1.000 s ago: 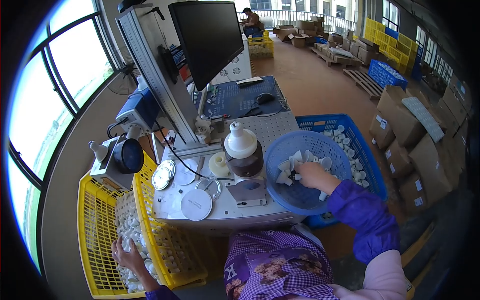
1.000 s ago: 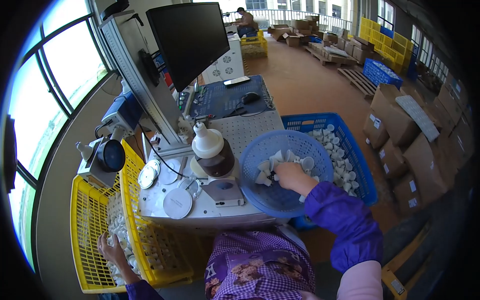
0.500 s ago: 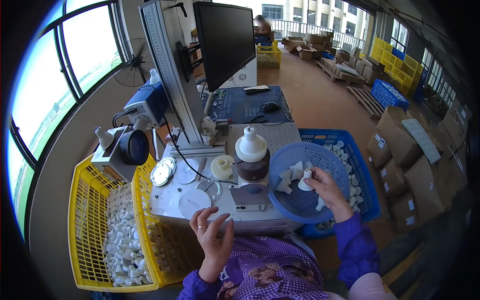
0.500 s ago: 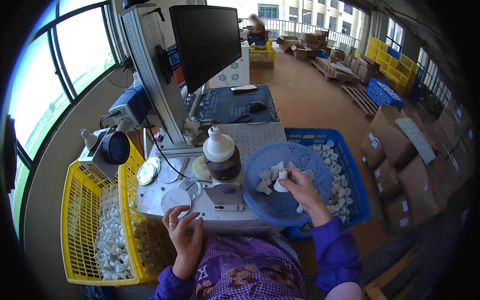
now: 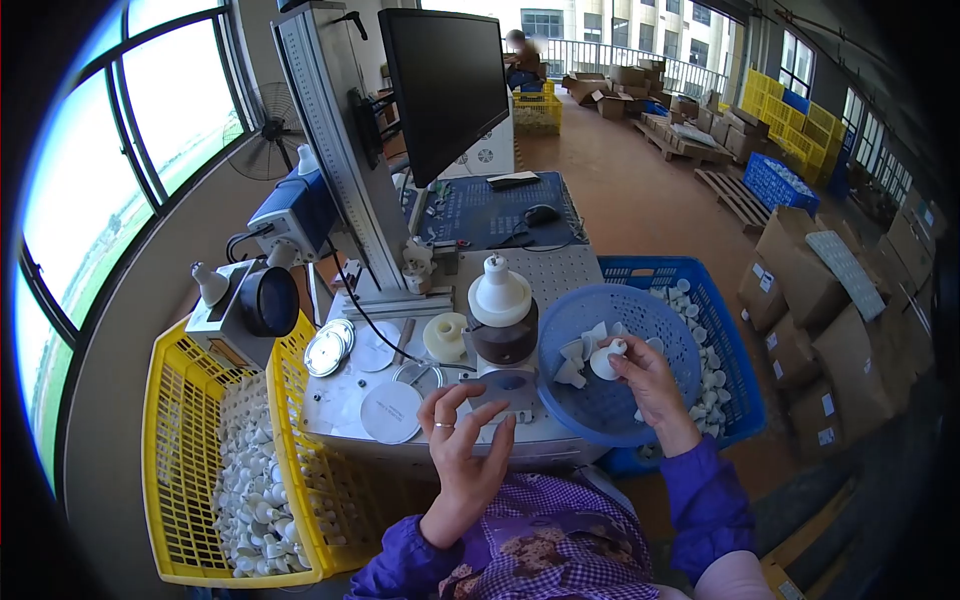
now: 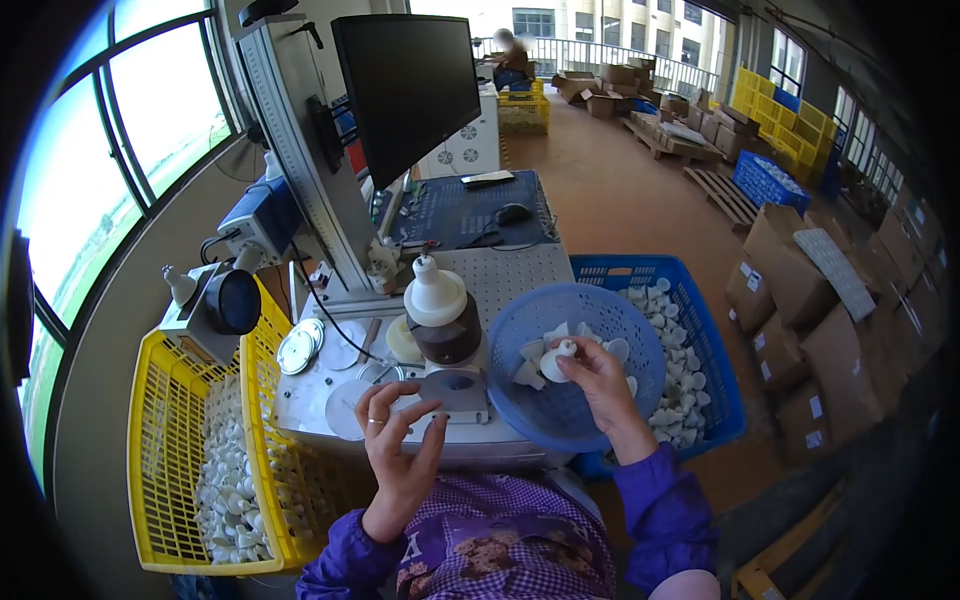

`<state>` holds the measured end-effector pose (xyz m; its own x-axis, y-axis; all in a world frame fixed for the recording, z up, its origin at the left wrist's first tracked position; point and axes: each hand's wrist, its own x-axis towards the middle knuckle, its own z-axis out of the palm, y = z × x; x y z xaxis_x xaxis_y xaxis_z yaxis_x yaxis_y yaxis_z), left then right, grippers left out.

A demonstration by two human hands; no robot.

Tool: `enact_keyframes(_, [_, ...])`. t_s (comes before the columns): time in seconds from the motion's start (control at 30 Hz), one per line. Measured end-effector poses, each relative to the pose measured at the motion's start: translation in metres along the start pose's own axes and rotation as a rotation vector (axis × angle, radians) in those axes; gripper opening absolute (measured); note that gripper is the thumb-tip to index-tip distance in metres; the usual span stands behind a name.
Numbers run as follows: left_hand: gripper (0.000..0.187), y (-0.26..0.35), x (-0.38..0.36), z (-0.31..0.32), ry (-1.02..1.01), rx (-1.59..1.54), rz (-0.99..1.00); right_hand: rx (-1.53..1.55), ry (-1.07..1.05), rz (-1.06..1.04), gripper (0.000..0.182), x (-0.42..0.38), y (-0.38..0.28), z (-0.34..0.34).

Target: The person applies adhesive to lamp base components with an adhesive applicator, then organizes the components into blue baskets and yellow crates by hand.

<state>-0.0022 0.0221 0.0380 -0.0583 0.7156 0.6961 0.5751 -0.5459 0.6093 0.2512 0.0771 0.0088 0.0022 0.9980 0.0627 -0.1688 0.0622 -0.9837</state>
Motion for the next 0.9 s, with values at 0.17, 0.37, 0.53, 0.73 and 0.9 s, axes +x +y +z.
enact_keyframes(0.17, [0.026,0.003,0.074,0.010,0.144,0.041,0.020,0.082,0.060,-0.009,0.022,0.006,-0.021,0.016])
enact_keyframes(0.37, [0.029,-0.008,0.130,0.027,-0.015,-0.107,-0.079,0.034,-0.006,-0.317,0.025,0.029,-0.064,0.058])
enact_keyframes(0.53, [0.022,0.004,0.112,-0.007,0.170,-0.444,-0.122,-0.128,-0.054,-0.382,0.030,0.052,-0.089,0.100])
enact_keyframes(0.73, [0.018,-0.012,0.063,-0.031,0.194,-0.598,-0.326,-0.468,-0.080,-0.537,0.035,0.073,-0.076,0.129])
enact_keyframes(0.9, [0.019,-0.022,0.032,-0.027,0.158,-0.653,-0.381,-0.666,-0.011,-0.585,0.035,0.066,-0.083,0.129])
